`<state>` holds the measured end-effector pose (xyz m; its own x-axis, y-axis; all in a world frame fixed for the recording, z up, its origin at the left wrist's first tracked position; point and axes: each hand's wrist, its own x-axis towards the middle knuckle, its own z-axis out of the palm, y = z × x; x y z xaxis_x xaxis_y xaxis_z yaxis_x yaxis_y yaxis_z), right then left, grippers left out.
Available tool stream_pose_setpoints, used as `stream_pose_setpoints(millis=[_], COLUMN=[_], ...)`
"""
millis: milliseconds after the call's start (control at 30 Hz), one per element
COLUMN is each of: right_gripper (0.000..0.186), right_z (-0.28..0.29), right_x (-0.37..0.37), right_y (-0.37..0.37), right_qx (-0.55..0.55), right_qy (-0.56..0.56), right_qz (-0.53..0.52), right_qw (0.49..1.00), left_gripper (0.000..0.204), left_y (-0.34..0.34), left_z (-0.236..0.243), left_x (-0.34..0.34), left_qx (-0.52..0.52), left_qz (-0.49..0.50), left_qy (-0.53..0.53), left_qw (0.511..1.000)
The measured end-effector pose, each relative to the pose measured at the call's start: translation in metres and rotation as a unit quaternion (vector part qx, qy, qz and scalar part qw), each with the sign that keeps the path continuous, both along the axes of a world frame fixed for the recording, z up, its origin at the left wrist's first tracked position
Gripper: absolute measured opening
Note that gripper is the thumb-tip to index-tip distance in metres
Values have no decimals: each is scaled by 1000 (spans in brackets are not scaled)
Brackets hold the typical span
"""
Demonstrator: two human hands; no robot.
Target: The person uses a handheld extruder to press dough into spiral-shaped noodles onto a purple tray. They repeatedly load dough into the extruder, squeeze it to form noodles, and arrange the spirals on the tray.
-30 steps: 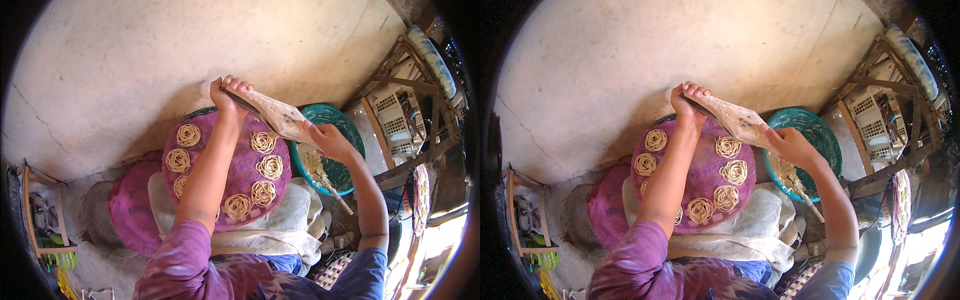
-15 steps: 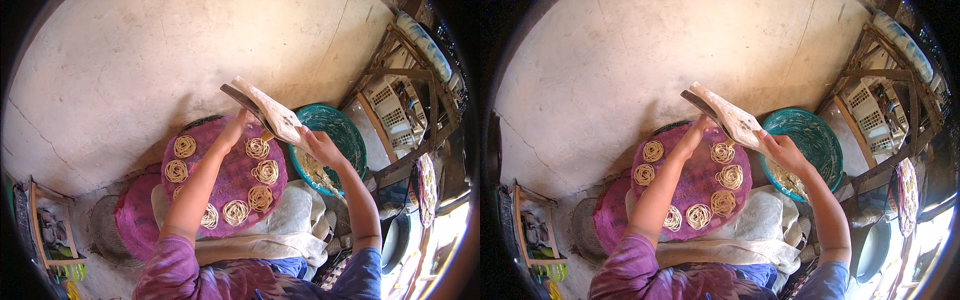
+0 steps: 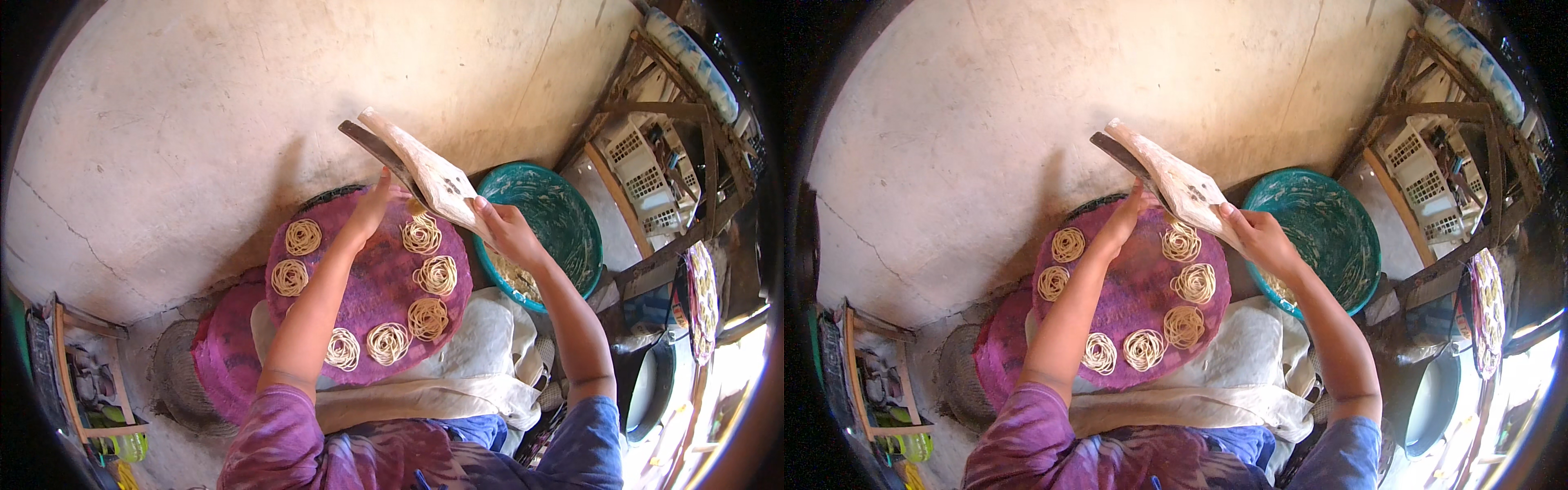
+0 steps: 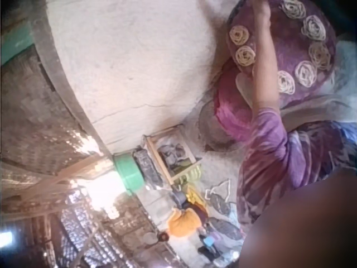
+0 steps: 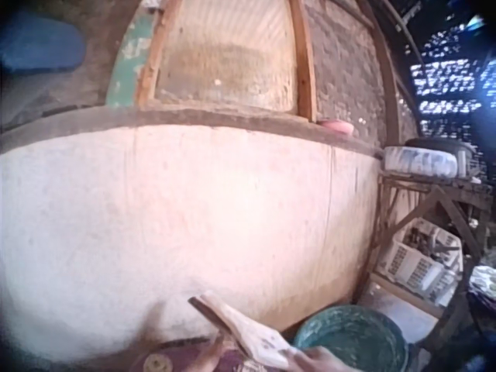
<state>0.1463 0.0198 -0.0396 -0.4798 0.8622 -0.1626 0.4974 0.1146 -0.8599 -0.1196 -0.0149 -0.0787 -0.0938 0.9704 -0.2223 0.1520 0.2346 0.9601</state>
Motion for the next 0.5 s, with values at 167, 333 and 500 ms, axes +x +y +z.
stream_pose_setpoints(millis=[167,333,500], right_gripper=[64,65,67], right_z=[-1,-3,-4], right_x=[-9,-14,-10], right_y=[-5,-8,-12], right_qx=[5,0,-9], right_qy=[-2,15,22], right_qz=[4,-2,-24], right_qw=[1000,1000,999], left_gripper=[89,80,71], left_y=[-3,-6,-8], left_z=[0,-7,-26], left_x=[2,2,3], left_qx=[-21,-58,3], left_qz=[-20,-18,-25], left_qy=[-6,8,15], left_qw=[1000,998,1000])
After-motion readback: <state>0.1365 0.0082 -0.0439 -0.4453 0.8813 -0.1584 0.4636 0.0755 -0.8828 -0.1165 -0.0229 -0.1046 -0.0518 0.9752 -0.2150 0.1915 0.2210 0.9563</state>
